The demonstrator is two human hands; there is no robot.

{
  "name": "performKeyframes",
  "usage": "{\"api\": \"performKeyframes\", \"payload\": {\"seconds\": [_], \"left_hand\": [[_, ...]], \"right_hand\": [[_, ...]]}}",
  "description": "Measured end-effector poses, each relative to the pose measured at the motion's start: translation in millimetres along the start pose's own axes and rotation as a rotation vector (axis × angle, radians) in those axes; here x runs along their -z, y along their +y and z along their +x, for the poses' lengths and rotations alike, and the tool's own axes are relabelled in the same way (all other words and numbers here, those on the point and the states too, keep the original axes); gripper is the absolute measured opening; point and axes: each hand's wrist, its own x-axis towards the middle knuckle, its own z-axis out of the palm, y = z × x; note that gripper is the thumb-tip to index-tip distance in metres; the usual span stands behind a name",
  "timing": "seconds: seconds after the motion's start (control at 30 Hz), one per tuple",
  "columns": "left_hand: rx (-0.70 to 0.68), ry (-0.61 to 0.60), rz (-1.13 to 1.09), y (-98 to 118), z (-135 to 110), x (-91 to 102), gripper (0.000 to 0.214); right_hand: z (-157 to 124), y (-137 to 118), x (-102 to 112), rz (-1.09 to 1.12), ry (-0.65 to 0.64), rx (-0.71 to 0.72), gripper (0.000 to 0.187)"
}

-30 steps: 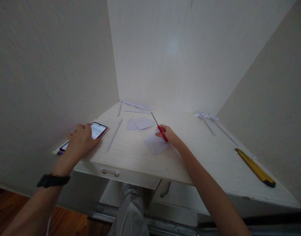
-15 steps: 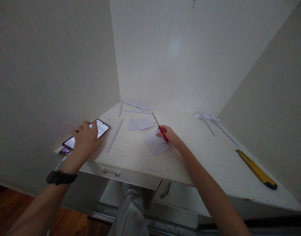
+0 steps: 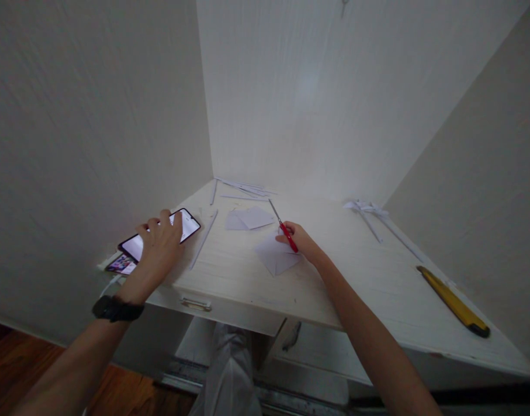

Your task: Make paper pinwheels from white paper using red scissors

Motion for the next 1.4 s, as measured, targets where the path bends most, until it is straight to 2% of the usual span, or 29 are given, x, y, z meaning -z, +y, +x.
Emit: {"api": "performKeyframes", "payload": {"seconds": [0.33,0.7,0.83,1.1,1.4], "left_hand": [[-0.032,0.061,-0.043,33.0,2.1,4.1,0.050],[-0.096,0.097,-0.062,52.4,-3.4,9.2,0.058],[-0.056,0.120,-0.039,56.2,-5.4,7.5,0.060],[0.039,0.100,0.009,39.8,-15.6,9.1,0.055],[0.090,-0.035,-0.004,8.4,-19.8,11.3,0.066]], "right_hand": [[-2.3,-3.0,0.6,-0.031,0.006,-0.006,0.029],[0.6,1.4,2.0,-0.034,0.012,-0.008,0.030],[2.7,4.5,2.8,-0.045,0.014,0.000,0.030],[5.1,11.3,4.5,-0.068,0.024,0.028,0.024],[-2.3,7.7,5.2,-0.024,0.074,0.044,0.016]]}}
